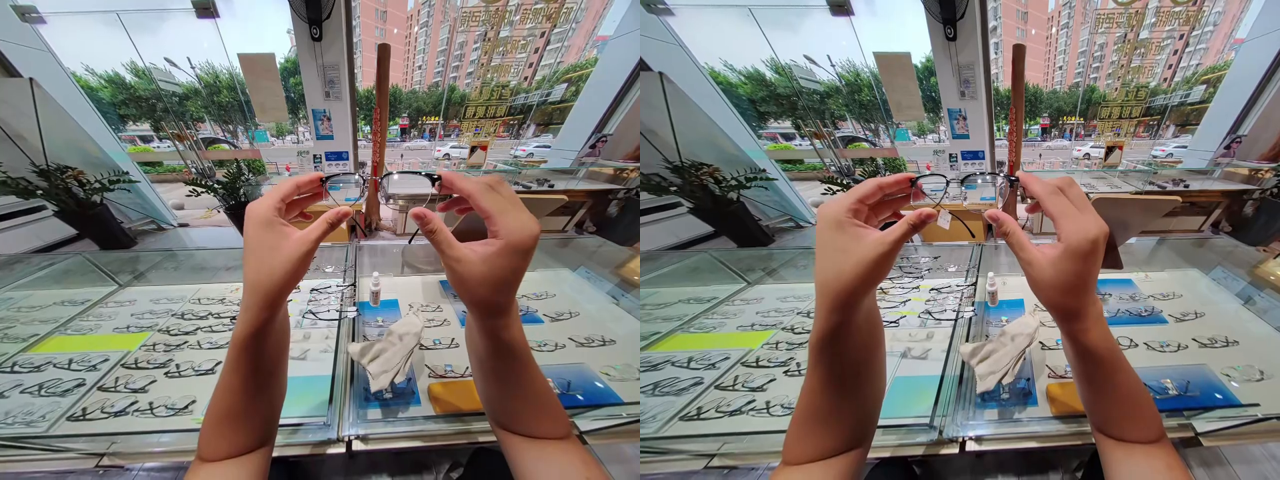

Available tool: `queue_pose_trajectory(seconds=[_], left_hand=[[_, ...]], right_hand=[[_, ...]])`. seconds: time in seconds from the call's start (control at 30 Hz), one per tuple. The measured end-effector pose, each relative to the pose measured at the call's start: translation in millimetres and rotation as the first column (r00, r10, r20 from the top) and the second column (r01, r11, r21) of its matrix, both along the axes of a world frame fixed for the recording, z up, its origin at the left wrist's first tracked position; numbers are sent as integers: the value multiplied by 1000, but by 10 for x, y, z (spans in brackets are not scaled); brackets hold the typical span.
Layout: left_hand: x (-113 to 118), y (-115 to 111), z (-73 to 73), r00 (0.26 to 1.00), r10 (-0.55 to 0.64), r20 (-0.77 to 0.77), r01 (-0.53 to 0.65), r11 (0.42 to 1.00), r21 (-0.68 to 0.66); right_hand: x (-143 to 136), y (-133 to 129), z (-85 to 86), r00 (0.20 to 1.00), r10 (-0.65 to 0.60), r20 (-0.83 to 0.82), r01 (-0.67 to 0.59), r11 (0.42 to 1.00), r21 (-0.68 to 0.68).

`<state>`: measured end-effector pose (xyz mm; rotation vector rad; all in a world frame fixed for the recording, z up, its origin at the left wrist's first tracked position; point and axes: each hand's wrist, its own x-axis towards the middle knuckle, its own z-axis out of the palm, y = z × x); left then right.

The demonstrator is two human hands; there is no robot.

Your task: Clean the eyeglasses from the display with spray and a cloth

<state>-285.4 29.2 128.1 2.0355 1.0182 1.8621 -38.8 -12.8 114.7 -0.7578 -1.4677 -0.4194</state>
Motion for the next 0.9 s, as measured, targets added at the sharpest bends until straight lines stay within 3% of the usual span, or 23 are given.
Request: queue_pose_trajectory(seconds=[0.17, 0.53, 0.9], left_hand=[[19, 24, -5, 1000, -22, -6, 22, 1000, -21], [29, 46, 16, 1000, -4, -15, 3, 1000, -17], [134, -186, -11, 959, 283, -31, -268, 936, 229]], right_hand=[[19, -16, -11, 1000, -15, -2, 15, 999, -38], [-18, -21, 10, 995, -90, 34, 89, 995, 45], [89, 93, -40, 1000, -3, 10, 5, 979, -205]])
